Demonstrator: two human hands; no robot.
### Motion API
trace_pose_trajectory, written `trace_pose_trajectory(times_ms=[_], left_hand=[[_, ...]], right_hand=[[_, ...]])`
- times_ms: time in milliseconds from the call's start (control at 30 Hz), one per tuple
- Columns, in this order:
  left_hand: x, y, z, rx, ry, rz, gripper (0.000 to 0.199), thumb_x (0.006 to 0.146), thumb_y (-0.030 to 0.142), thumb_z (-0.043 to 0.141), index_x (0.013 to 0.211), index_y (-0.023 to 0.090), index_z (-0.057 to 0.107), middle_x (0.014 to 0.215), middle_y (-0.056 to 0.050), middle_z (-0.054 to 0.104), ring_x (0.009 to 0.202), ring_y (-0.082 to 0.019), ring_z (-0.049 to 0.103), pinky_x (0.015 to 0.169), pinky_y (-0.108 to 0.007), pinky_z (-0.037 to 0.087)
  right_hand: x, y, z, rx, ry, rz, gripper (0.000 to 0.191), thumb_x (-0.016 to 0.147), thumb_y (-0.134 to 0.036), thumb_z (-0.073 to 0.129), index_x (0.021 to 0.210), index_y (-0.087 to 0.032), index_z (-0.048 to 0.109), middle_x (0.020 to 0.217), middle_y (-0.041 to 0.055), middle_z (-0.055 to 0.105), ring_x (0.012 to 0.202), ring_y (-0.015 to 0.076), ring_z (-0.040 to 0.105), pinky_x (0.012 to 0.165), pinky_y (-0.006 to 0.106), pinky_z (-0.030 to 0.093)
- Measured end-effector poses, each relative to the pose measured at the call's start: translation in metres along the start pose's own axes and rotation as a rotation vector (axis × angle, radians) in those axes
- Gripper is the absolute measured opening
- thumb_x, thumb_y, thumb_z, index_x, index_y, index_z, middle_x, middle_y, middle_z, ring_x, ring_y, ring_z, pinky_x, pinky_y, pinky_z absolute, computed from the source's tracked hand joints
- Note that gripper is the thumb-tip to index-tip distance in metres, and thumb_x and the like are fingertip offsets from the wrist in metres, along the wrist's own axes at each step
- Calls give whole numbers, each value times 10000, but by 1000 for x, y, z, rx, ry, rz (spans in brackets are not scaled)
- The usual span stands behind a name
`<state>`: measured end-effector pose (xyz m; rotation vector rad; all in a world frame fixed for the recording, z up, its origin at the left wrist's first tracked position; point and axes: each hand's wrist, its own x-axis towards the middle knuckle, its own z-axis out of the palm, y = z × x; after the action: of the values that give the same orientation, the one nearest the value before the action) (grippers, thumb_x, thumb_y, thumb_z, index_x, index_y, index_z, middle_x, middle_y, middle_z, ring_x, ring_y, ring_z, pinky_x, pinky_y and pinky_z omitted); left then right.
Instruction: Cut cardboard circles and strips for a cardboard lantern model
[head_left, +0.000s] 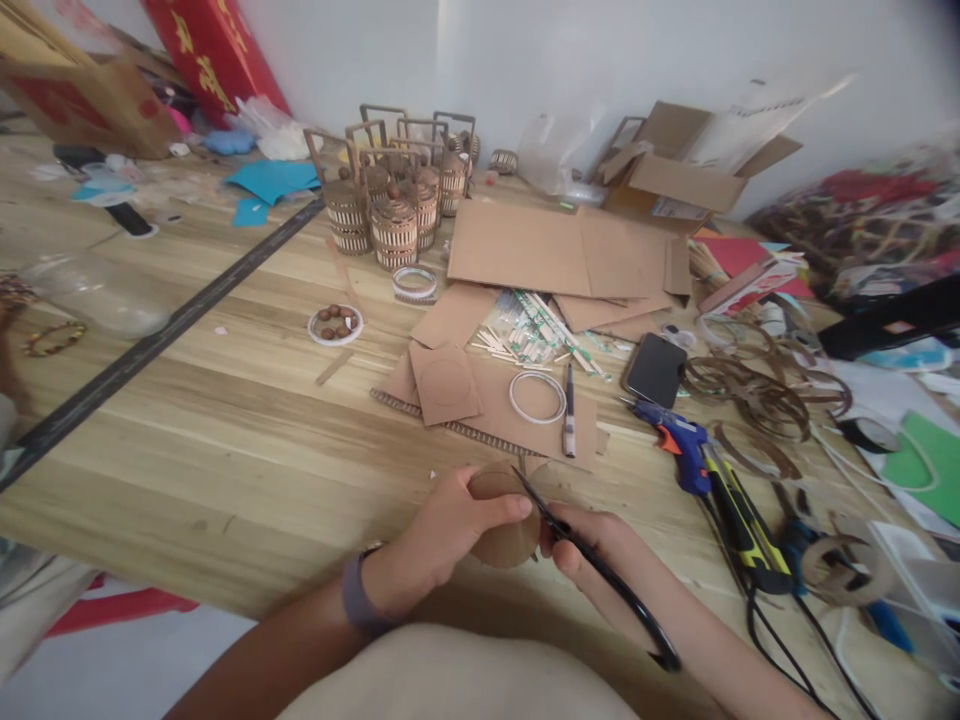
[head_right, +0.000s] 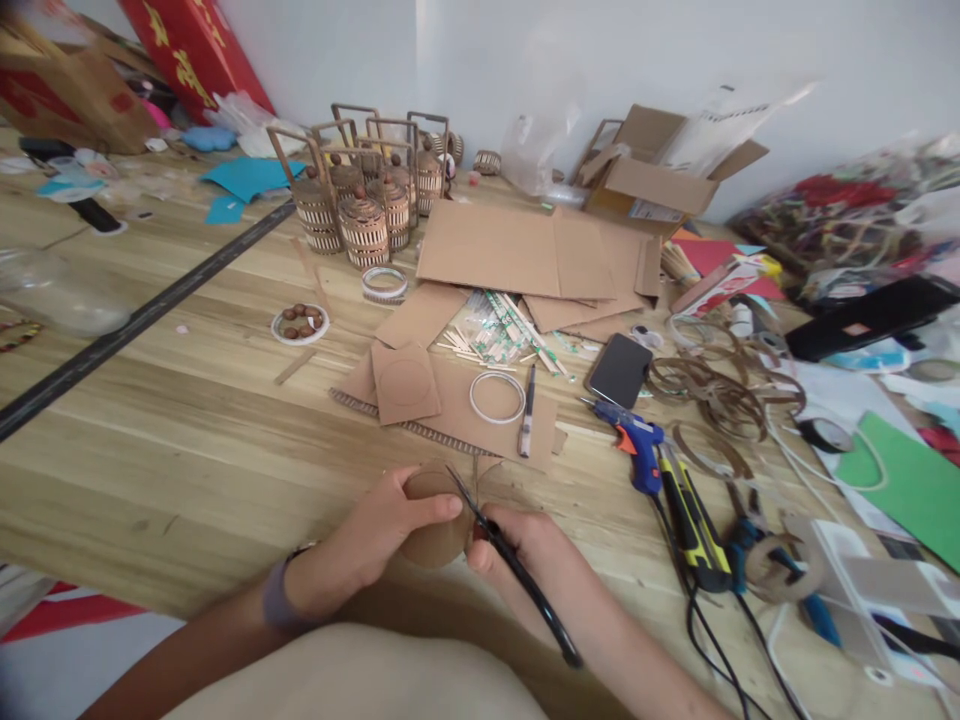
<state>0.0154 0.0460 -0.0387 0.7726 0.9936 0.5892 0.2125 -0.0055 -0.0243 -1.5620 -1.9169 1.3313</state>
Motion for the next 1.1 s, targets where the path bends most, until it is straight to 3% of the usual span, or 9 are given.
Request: trace_pose_trajectory(times_ms=[300,400,600,700,833,1100], left_hand=[[0,0,1,-6,-28,10,367,612,355,845,912,161,763,880,-42,783,844,-234,689,782,-322,514],[0,0,2,-49,-17,35,401,633,371,842,957,151,756,944,-65,787,889,-246,693,804,-328,512],[1,-2,3,-154,62,41,515,638,418,842,1026,109,706,1007,-126,772,889,-251,689,805,-338,506],[1,-2,4,-134,113,58,485,634,400,843,1009,132,692,978,-97,766,889,-241,682,808,-331,504],[0,-1,4,-135,83,51,448,617,376,850,972,153,690,902,-53,752,838,-218,674,776,-316,503],[0,-1,4,-101,84,38,355,616,359,834,874,158,698,815,-19,718,772,-186,639,719,-286,480]], right_hand=[[-4,-4,3,39,73,-9,692,861,-872,363,694,-209,473,642,-30,395,600,134,352,545,259,292],[-4,-2,5,-2,85,1,714,854,-885,345,715,-204,507,633,-24,443,591,136,401,539,253,325],[-1,-4,16,-69,250,-33,711,873,-868,349,708,-199,527,629,-1,546,582,150,500,538,255,365],[0,-6,17,-56,235,-67,715,881,-864,334,738,-197,550,651,14,585,590,158,527,550,260,381],[3,-9,12,-54,204,-143,728,872,-879,305,746,-200,536,626,2,552,559,145,494,522,254,357],[5,-12,5,-71,106,-74,725,875,-883,283,736,-204,494,648,-4,500,593,146,462,530,252,347]])
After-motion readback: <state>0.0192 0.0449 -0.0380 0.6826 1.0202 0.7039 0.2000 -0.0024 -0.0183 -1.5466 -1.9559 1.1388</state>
